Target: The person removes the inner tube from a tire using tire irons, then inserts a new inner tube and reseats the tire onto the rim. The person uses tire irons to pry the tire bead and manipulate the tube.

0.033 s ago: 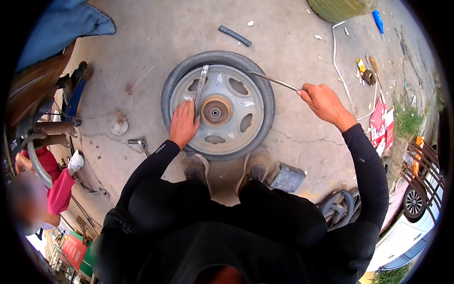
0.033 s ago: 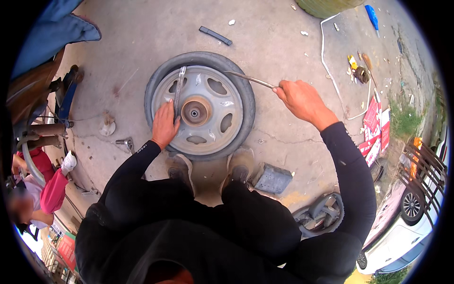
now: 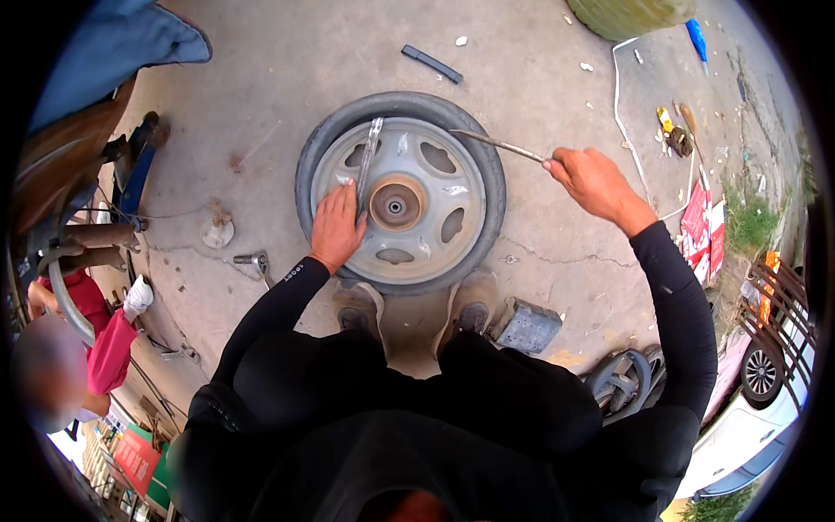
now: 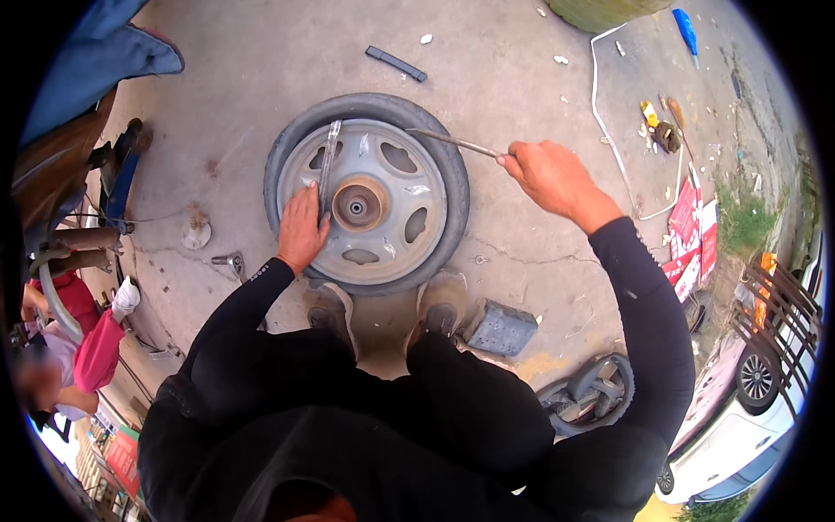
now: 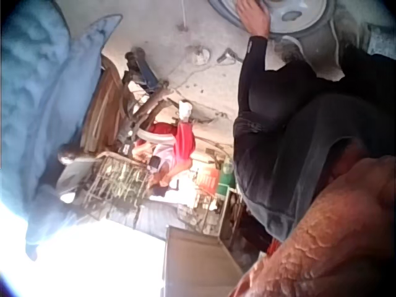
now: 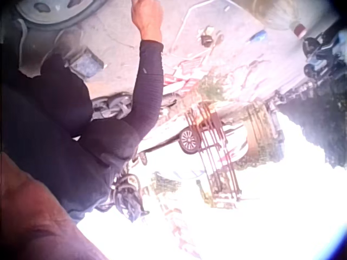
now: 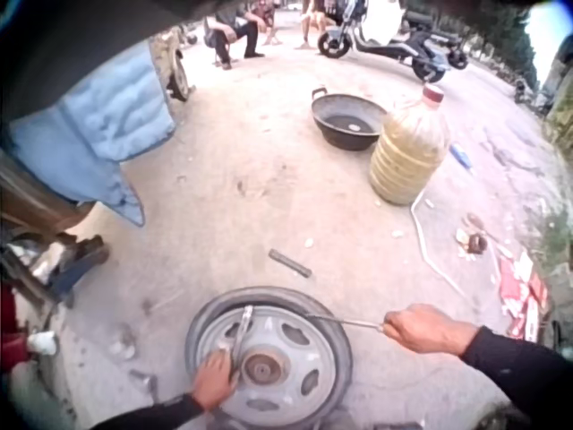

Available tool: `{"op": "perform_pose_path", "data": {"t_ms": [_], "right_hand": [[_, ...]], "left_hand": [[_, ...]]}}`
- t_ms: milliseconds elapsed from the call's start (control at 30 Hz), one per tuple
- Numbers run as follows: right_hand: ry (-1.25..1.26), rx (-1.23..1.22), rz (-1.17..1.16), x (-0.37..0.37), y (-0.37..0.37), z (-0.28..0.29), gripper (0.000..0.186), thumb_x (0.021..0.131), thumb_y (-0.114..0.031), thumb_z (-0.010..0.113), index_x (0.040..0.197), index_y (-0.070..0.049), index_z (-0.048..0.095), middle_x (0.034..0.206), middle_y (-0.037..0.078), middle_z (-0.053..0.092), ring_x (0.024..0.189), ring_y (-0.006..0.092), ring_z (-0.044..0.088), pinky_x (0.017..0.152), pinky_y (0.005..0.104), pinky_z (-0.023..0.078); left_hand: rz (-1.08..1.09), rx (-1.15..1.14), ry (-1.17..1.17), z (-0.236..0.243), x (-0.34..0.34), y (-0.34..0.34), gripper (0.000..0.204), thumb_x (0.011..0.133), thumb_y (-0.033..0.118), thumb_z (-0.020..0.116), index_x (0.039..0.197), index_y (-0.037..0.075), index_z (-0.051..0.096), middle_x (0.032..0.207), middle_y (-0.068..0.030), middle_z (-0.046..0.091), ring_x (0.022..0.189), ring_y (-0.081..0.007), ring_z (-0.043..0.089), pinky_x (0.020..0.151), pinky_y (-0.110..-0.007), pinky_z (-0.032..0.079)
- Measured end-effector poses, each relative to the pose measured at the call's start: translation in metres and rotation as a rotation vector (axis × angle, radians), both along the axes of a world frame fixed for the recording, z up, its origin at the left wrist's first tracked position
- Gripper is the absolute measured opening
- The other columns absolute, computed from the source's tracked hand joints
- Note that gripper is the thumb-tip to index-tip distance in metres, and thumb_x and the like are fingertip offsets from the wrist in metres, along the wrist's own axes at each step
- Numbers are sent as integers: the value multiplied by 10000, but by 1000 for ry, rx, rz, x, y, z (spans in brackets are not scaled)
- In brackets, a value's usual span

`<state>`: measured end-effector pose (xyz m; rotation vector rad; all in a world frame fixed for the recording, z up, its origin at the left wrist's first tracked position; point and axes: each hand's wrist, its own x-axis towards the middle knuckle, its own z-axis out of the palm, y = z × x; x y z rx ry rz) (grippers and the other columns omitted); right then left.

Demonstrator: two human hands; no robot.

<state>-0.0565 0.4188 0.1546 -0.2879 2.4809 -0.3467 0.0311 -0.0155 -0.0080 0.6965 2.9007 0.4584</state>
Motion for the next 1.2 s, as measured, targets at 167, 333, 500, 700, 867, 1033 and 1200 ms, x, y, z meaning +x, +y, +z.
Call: {"op": "perform_pose_path", "data": {"t_ms": [167,333,500,700,867,1033,1200], "right_hand": [[-85,107,154,-49,-6,1,415,1046,-390,520,903,-36,682,788,213,679,806,438,661,716,539,515],[-243,134,283,-96,-9,-4,431,1036,-413,538,933,-35,717,798,202,699,820,421,671,741,509,532],[-238,174,308,-124,-23,2,396,1007,-372,600,927,-7,733,794,203,701,804,400,683,734,494,534],[-234,491,447,-118,-108,39,304,985,-304,614,1050,-43,754,1052,178,743,1000,369,717,838,465,581],[-180,326,338,-144,-55,26,398,972,-418,649,947,-33,748,877,193,729,871,394,703,754,493,551],[-117,259,358,-153,-44,8,431,956,-438,674,891,-19,748,779,180,717,760,381,689,699,467,537],[-340,152,297,-174,-38,-27,413,946,-434,688,905,-29,760,800,131,738,796,324,704,725,448,535]], "left_hand": [[-17,8,1,0,-5,-1,759,854,185,727,1478,-93,397,1329,-219,561,1284,-350,508,1076,-449,402],[-18,8,-45,-3,-3,-4,774,847,188,730,1480,-97,389,1339,-221,555,1285,-359,504,1076,-465,400],[-55,29,-51,-7,-6,-5,773,844,194,729,1472,-105,393,1342,-232,550,1285,-375,499,1075,-479,394],[-31,7,-95,-3,-4,-8,768,845,199,725,1469,-107,398,1336,-240,553,1284,-367,500,1080,-467,388],[-25,89,-39,-2,-5,-5,756,851,178,708,1476,-107,391,1287,-243,567,1237,-361,518,1046,-462,406],[59,269,-308,29,-10,2,752,879,148,694,1500,-108,354,1021,-229,612,971,-385,584,922,-470,446],[259,507,-628,98,-19,16,746,918,134,658,1519,-114,293,753,-226,604,677,-389,623,667,-448,490]]}}
